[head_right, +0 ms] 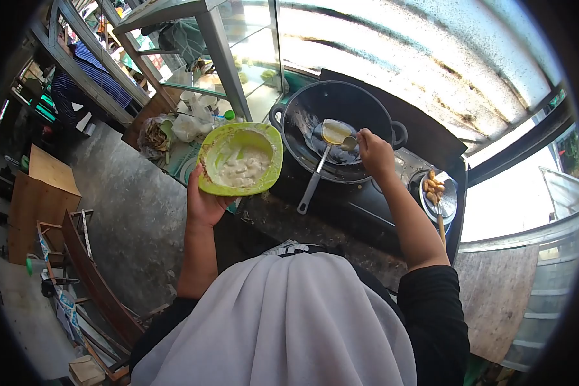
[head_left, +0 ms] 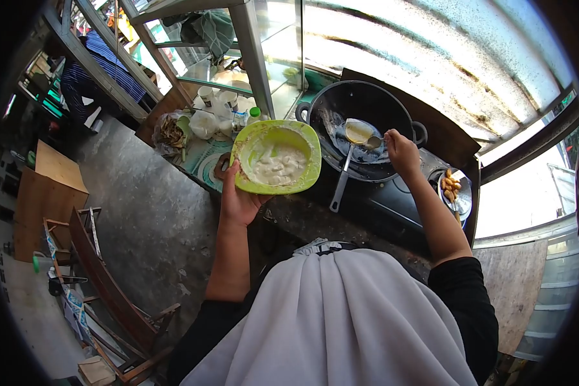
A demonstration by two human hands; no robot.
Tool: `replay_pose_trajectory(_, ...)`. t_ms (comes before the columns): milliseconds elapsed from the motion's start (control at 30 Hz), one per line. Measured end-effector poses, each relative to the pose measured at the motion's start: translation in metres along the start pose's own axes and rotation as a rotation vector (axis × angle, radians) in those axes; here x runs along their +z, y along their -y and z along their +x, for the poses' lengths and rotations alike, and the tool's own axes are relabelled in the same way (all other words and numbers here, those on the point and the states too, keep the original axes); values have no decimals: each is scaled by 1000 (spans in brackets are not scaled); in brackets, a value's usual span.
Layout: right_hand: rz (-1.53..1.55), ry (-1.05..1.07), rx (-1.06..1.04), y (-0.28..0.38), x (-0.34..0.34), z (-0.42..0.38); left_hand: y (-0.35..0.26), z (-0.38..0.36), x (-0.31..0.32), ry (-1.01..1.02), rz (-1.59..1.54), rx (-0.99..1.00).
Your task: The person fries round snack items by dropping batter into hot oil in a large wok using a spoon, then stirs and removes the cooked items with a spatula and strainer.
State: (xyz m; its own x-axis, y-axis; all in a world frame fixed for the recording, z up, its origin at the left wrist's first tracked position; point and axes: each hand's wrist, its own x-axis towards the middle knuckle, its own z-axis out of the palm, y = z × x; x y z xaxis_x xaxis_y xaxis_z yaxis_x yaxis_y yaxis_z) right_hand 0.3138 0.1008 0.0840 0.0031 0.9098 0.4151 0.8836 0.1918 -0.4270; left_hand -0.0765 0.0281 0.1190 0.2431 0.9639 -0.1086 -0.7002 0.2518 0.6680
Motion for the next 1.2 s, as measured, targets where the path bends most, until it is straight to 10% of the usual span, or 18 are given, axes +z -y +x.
replay_pose_trajectory(333,77,-158,-20,1,-22,7,5,5,-2,7,13,-23)
replay_pose_trajectory(533,1025,-129,326,47,-40,15,22,14,4,-35,88,-101)
replay_pose_trajectory(767,1311,419,459,116,-24,-19,42,20,13,47,-46,-129)
replay_pose_trajectory(900,1465,92,522,117,-14,-61,37,18,12,-45,-94,-34)
replay_pose_trajectory(1000,1454,3,800,106,16,-106,31,16,6,-89,-124,13)
replay_pose_trajectory(1200,1680,560,1480,120,25,-118,19,14,4,-98,-64,44)
